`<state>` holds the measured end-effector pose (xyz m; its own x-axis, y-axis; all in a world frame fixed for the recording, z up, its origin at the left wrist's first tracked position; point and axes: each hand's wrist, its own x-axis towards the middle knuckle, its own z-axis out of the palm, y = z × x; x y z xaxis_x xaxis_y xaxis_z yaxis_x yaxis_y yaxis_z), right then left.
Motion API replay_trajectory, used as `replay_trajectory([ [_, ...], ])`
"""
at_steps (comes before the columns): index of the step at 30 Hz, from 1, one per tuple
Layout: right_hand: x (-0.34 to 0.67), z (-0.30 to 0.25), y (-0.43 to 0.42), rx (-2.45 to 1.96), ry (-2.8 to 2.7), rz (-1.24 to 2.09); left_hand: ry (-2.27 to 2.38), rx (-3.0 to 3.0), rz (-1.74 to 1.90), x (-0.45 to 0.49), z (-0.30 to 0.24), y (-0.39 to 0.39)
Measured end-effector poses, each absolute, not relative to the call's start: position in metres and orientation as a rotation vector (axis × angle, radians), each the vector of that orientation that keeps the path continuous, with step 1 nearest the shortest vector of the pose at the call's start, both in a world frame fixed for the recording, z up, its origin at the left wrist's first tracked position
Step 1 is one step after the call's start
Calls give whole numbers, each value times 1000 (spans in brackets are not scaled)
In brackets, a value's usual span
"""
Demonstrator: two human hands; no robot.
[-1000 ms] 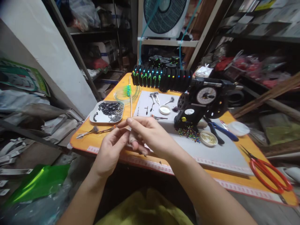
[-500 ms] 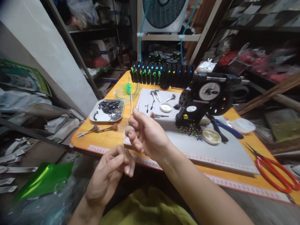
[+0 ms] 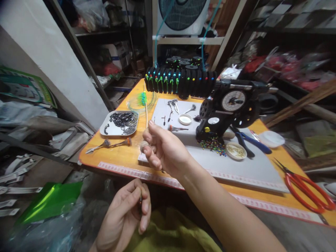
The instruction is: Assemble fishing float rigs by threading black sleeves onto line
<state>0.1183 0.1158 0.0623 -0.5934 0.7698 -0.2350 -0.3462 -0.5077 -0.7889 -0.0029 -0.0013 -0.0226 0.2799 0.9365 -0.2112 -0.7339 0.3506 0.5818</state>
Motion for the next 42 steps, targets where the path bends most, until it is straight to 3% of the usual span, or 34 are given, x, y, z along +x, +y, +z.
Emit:
replay_trajectory([
  [7,122,55,114,-816,-1132,1908,644,426,1159,-8,-22,1],
  [14,148,63,115,-868,-1249,1227,1164,808,1431,-28,-29,3],
  [19,146,72,132,-1018,-1519,942,1380,1015,1507,-37,-38,-6],
  [27,142,55,148,-1054,-1619,1370,1746,1421,1424,-50,-39,-6],
  [36,144,73,126,-874,-1510,1694,1226,1604,1325,-10,22,65],
  [42,145,76,123,-789,-1379,1874,1051,1431,1275,-2,28,77],
])
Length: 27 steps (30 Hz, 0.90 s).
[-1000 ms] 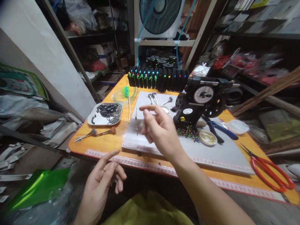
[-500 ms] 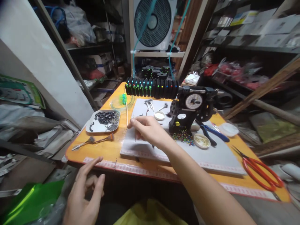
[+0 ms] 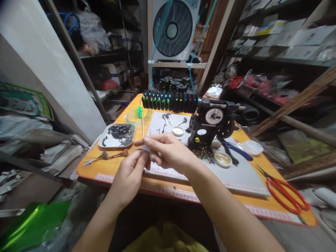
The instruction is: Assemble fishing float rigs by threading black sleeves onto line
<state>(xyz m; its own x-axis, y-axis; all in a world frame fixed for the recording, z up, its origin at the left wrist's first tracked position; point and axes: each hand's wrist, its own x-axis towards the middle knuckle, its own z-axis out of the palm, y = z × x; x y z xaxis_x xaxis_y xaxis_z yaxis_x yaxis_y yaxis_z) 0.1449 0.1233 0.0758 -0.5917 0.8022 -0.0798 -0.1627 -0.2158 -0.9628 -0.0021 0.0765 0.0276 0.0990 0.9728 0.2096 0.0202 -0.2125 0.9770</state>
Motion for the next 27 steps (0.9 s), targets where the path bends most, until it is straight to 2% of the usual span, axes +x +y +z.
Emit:
replay_trajectory([
  [9,128,60,119,-616,-1031,2222,681,915,1180,-7,23,51],
  [27,124,57,117,-722,-855,2193,462,455,1058,-2,-4,15],
])
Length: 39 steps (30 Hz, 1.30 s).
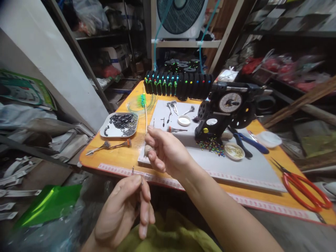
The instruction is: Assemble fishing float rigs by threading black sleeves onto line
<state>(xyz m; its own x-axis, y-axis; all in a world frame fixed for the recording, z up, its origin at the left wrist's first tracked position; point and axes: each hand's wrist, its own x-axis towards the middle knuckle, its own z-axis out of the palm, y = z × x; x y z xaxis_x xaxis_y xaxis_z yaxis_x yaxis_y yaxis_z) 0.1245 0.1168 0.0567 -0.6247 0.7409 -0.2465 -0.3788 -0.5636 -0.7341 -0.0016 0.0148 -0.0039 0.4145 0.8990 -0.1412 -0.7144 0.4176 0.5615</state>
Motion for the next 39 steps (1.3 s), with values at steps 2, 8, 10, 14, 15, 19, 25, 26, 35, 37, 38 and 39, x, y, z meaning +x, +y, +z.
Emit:
replay_trajectory([
  [2,125,56,117,-727,-861,2187,440,428,1044,-2,-7,9],
  [8,125,53,119,-730,-892,2168,372,367,1033,-5,-10,-1],
  [10,126,53,119,-731,-898,2166,336,355,1034,-5,-13,-2],
  [14,126,51,119,-731,-908,2165,278,336,1025,-7,-21,-4],
  [15,127,51,119,-731,-910,2163,266,329,1020,-7,-23,-5],
  [19,128,51,118,-726,-923,2147,222,318,1016,-7,-26,-8],
  [25,130,52,118,-714,-937,2123,203,332,1000,-7,-28,-10],
  [26,130,52,118,-715,-937,2120,206,333,996,-7,-28,-10],
  [35,130,56,115,-750,-942,2079,231,335,985,-8,-26,-11],
  [37,130,57,115,-768,-953,2058,240,340,995,-9,-25,-9],
  [38,130,57,115,-777,-959,2045,246,342,996,-10,-25,-9],
  [39,130,57,114,-785,-965,2034,250,346,995,-10,-25,-9],
])
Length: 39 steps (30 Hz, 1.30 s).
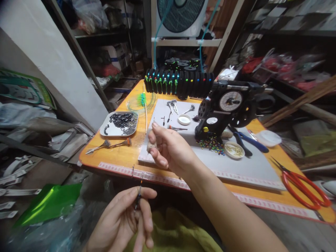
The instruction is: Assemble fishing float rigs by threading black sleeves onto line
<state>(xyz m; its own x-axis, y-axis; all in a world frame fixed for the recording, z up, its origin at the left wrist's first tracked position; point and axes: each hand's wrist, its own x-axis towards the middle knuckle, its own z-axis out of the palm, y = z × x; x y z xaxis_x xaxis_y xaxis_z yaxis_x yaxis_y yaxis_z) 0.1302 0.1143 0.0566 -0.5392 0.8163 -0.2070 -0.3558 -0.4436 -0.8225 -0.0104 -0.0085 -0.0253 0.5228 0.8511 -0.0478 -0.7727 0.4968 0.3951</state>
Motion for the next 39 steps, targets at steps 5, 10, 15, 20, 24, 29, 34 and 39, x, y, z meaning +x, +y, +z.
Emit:
replay_trajectory([
  [5,131,55,114,-801,-994,1997,278,353,986,-14,-24,-8],
  [10,132,57,112,-794,-1051,1962,365,438,1027,-15,-19,-7],
  [15,137,68,107,-760,-1194,1887,602,687,1218,-16,-7,3],
  [20,142,88,103,-818,-1519,1708,778,915,1338,-11,9,30],
  [24,142,103,102,-897,-1669,1629,787,1042,1382,-5,23,55],
  [29,143,103,103,-850,-1576,1672,654,1014,1371,-2,31,71],
  [34,144,85,109,-671,-1178,2030,595,951,1373,-3,31,71],
  [39,130,73,115,-675,-964,2153,568,826,1333,-2,26,65],
])
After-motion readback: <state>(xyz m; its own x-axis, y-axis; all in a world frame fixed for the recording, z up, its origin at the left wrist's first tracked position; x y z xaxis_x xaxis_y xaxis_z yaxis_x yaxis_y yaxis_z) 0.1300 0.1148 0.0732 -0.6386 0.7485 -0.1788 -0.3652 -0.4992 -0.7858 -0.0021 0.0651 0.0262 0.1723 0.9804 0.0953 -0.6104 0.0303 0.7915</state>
